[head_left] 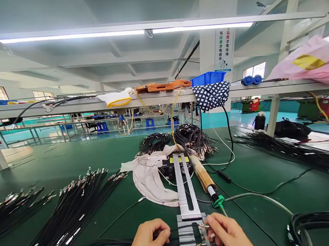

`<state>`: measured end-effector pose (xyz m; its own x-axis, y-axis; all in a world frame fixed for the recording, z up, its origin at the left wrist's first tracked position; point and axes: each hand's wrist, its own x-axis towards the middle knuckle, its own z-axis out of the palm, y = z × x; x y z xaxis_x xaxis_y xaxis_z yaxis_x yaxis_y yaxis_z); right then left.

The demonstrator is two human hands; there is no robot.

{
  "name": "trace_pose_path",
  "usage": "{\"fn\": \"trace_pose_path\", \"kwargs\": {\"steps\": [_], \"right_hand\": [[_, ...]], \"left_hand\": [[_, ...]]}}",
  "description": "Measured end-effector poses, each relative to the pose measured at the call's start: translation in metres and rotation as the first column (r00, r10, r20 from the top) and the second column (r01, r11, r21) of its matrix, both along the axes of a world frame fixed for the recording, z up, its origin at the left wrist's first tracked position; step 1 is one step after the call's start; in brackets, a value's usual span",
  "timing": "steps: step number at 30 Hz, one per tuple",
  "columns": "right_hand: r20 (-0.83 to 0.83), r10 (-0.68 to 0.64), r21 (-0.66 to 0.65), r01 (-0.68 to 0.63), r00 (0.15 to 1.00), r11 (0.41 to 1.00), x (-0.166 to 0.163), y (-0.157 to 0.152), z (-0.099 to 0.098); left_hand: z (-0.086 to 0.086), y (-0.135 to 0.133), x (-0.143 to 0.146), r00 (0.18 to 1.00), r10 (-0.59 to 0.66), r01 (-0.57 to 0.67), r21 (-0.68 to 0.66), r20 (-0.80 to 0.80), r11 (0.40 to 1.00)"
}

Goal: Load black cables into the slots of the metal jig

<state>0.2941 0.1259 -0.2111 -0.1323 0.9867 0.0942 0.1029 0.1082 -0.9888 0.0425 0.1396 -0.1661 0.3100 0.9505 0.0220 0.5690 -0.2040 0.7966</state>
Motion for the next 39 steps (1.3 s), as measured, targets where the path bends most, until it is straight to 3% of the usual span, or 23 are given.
{"fn": "trace_pose_path", "kwargs": {"steps": [6,13,18,22,32,39], "right_hand": [[0.008,0.037,-0.031,-0.037,0.999,0.999,0.000,-0.003,0.009],[0.164,0.051,-0.050,-0.044,0.985,0.998,-0.003,-0.005,0.017],[0.352,0.077,0.048,-0.101,0.933,0.994,-0.002,-0.009,0.026],[0.472,0.088,0.112,-0.159,0.877,0.981,0.001,-0.011,0.022],[0.282,-0.064,0.030,0.058,0.957,0.998,0.017,-0.005,0.012],[0.267,-0.112,0.052,0.102,0.957,0.993,0.017,-0.005,0.010]], "left_hand": [[0.001,0.001,0.000,0.989,-0.006,0.024,-0.118,0.148,0.993],[0.005,-0.001,-0.002,0.999,0.032,-0.032,0.011,0.025,0.999],[0.008,-0.003,-0.001,0.999,0.034,-0.034,0.116,0.001,0.993],[0.008,-0.005,-0.001,0.994,0.060,-0.040,0.209,-0.092,0.977],[0.007,-0.010,-0.002,0.973,0.039,0.025,0.272,-0.228,0.962],[0.003,-0.012,-0.003,0.932,0.002,0.124,0.325,-0.361,0.938]]}}
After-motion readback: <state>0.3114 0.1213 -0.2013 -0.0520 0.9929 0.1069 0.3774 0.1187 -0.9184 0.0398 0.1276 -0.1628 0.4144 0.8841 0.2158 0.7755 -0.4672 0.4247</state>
